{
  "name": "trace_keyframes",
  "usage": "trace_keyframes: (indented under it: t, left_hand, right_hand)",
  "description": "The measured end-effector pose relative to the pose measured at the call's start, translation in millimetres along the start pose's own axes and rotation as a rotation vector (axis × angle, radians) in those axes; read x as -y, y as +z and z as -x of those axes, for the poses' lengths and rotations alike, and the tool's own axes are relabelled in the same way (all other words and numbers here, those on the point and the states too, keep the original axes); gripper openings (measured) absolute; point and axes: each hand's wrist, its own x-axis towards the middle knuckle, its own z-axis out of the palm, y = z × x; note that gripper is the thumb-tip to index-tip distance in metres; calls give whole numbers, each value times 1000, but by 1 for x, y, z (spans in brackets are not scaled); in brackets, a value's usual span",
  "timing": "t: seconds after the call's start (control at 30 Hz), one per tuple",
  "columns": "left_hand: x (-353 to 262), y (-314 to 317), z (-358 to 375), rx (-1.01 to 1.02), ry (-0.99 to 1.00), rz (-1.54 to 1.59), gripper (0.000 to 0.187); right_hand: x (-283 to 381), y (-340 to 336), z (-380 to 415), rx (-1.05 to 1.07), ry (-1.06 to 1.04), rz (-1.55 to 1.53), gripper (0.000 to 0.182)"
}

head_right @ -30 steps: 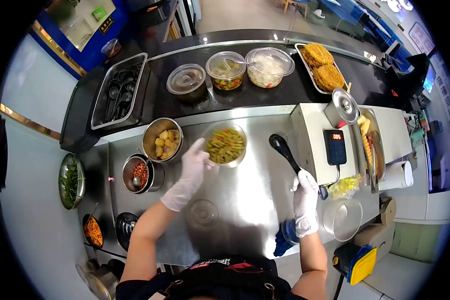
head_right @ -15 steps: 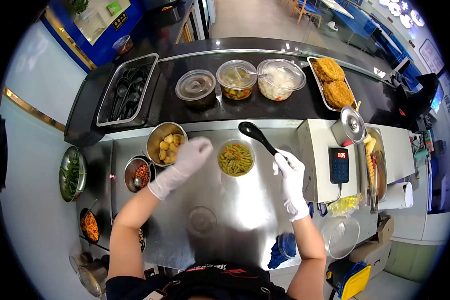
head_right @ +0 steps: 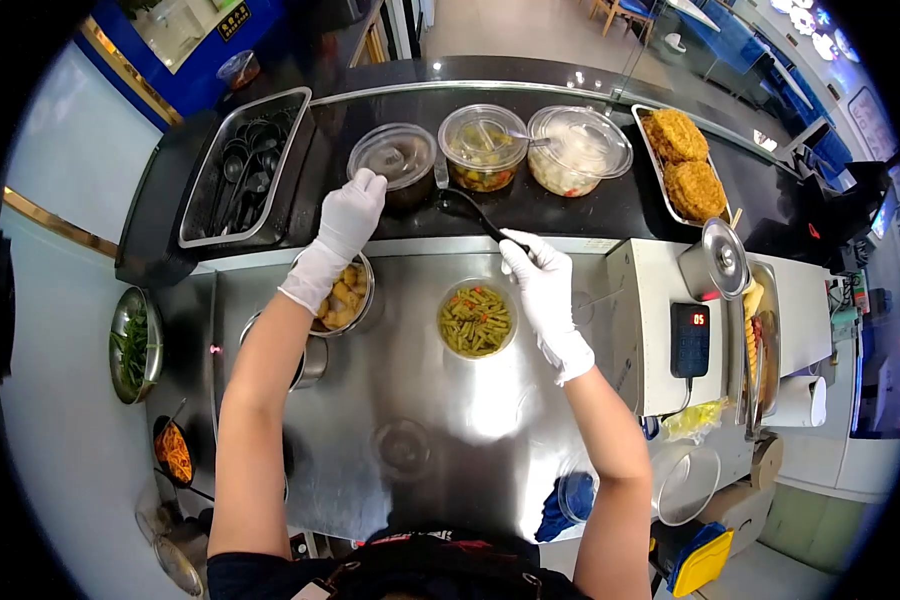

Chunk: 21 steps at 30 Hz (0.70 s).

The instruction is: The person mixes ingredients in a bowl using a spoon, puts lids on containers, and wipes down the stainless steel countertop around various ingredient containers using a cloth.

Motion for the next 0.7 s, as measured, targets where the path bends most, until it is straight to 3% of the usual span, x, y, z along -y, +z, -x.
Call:
trace_keyframes:
  t: [0.17,0.3,0.33,0.47,0.7]
  left_hand:
    - [14,-14,-17,-83,-109,78,9]
    - [20,-15,-17,-70,0,97,10]
    - [20,-13,-14,-63,39,85,10]
    - [19,2,-2,38,96,44,8]
    - [16,6,3,-1,178,21,13]
  right_hand:
    - [6,8,-12,-6,-119,99,21]
    - [29,11,7,11,-464,465,25]
    - [21,5,10,4,-667,530,25]
    - [7,-23,57,115,-738,849,31]
    - [-36,-61,97,281,-777,1242,36]
